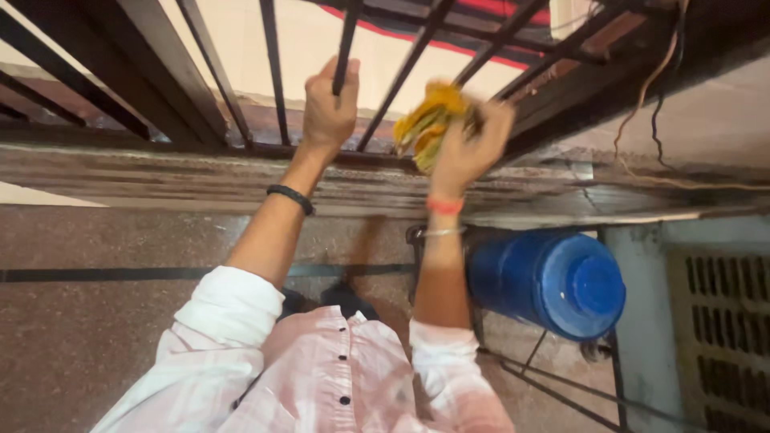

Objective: The person wipes the individual bars of a metal window or door grate using a yellow cloth, moving the cloth up and down each vertical bar.

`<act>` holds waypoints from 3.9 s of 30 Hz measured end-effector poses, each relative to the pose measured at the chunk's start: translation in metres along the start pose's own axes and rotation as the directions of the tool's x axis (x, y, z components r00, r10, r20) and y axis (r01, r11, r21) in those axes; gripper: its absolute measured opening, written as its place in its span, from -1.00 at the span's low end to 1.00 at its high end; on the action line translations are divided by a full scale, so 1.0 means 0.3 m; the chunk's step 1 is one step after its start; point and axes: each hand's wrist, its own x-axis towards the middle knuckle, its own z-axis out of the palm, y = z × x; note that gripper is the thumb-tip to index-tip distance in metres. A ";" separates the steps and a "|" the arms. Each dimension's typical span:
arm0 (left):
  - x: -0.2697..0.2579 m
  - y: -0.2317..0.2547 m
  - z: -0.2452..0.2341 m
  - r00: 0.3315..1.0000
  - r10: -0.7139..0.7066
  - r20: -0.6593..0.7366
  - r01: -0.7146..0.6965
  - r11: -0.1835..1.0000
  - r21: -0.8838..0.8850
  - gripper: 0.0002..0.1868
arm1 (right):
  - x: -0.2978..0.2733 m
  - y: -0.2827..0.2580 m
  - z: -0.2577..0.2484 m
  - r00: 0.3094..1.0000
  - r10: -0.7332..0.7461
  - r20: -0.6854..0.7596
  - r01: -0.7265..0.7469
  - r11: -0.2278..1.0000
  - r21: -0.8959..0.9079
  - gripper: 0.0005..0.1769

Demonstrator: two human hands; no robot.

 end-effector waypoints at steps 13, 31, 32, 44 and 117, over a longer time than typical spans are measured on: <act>-0.013 0.020 0.001 0.997 0.078 -0.030 -0.079 0.996 -0.034 -0.51 | 0.071 0.034 0.042 0.981 0.164 -0.099 -0.136 0.960 0.244 -0.79; -0.018 0.007 0.001 0.998 0.061 -0.031 -0.062 0.998 -0.023 -0.49 | 0.070 0.008 0.075 0.980 0.119 -0.162 -0.047 0.919 0.392 -0.78; -0.017 0.006 0.002 0.997 0.076 -0.031 -0.077 0.997 -0.020 -0.46 | 0.044 0.012 0.077 0.980 0.121 -0.158 -0.054 0.925 0.377 -0.77; -0.012 0.044 -0.004 0.996 0.070 -0.048 -0.072 0.997 -0.039 -0.52 | 0.126 -0.032 0.040 0.987 0.108 -0.122 -0.067 0.952 0.299 -0.75; -0.001 0.030 -0.061 0.980 -0.077 0.184 0.102 0.986 -0.132 -0.61 | -0.559 0.171 0.202 0.873 0.244 0.422 -0.108 0.941 -0.321 -0.53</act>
